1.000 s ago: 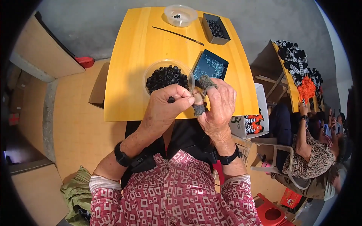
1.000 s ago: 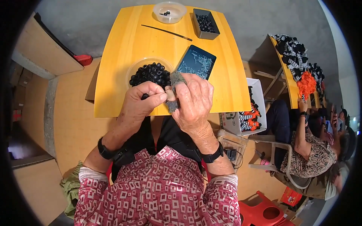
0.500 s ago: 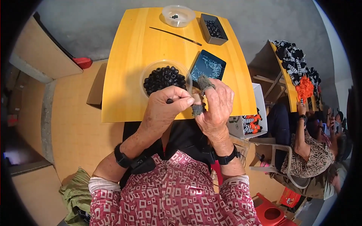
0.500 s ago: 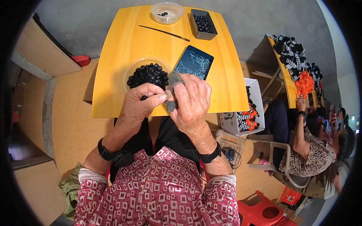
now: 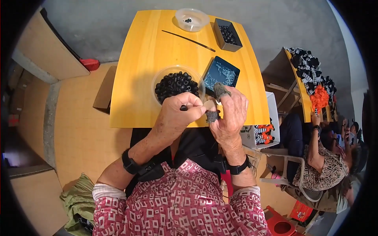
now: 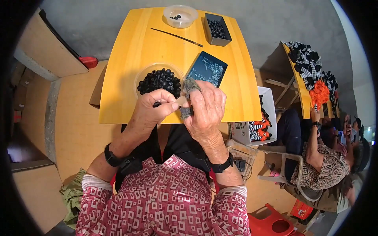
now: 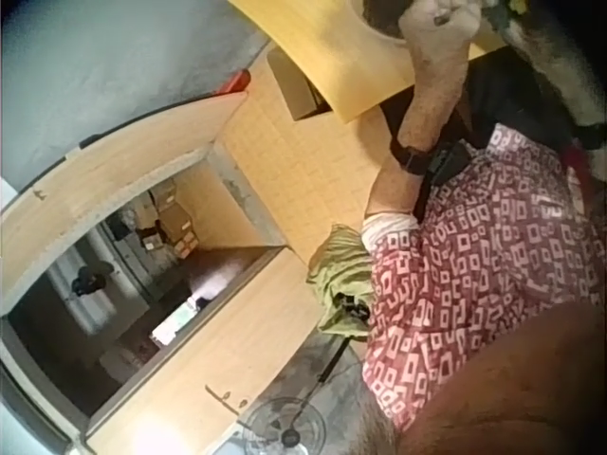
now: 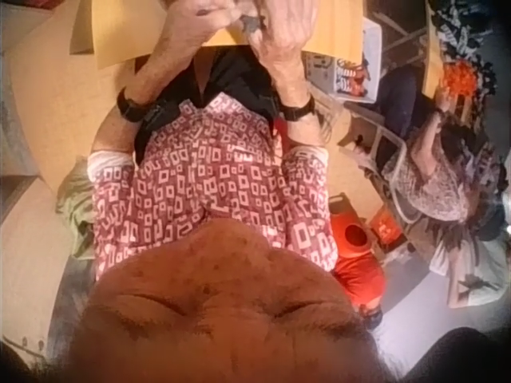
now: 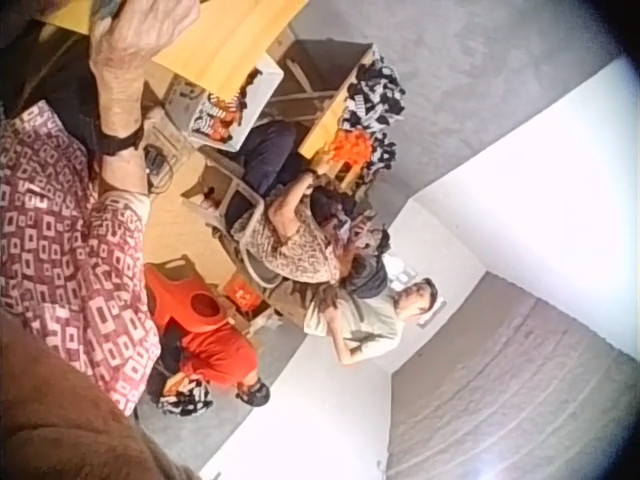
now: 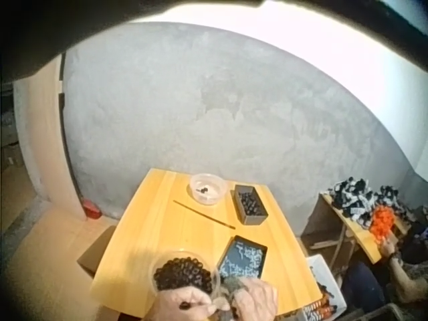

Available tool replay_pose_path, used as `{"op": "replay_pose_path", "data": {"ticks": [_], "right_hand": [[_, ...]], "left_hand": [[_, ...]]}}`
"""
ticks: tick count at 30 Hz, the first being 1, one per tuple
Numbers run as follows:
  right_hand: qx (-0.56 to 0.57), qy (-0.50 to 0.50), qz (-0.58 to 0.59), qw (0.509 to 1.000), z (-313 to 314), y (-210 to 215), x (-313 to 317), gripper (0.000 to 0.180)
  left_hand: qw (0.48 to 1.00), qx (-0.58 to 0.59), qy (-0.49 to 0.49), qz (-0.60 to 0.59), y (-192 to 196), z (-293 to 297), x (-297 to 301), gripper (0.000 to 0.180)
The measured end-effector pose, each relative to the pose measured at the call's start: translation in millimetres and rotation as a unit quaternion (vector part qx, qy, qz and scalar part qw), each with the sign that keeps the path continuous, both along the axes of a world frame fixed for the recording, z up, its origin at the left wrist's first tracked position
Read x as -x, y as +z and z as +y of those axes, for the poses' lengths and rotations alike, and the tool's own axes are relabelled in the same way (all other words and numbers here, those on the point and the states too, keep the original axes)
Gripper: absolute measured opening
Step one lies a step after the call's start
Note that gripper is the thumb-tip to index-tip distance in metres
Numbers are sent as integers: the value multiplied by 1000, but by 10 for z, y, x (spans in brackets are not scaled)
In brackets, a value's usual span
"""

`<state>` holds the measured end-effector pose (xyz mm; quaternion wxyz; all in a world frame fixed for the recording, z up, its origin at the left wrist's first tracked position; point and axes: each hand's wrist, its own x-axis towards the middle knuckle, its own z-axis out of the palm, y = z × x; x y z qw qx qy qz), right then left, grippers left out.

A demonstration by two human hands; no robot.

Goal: The person assembles small black plastic rings onto cylindrical foam or rubber components by hand, taking the rings from a plastic bowl and the components from a storage box.

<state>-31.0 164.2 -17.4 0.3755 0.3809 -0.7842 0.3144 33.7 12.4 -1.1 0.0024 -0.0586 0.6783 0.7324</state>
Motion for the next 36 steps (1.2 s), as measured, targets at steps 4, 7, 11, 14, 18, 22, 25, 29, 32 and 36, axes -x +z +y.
{"op": "replay_pose_path", "data": {"ticks": [4,7,11,14,18,22,25,29,32,36], "right_hand": [[1,9,-10,1000,-12,34,-4,32],[34,39,-6,999,-45,-23,-25,30],[48,59,-21,997,-35,7,-40,28],[47,48,-17,998,-5,20,-55,29],[55,61,-11,997,-7,82,-106,28],[83,81,-62,991,-8,79,-171,28],[93,98,-99,986,-1,110,-209,27],[105,133,-127,977,-56,135,-256,34],[98,132,-152,975,-70,142,-243,34],[165,114,-217,955,-62,67,-200,33]], "left_hand": [[999,12,19,46,-109,20,52,11],[999,2,36,41,-100,38,66,10],[999,-19,30,36,-108,107,42,9],[998,3,34,55,-89,124,23,8],[987,61,54,135,-114,128,27,7],[989,39,52,134,-70,160,-17,8],[992,-63,0,112,-86,110,-15,8],[991,-37,-43,119,-92,55,-34,8],[994,-30,-21,106,-132,75,-51,7],[996,-41,18,79,-48,-61,-162,16]]}}
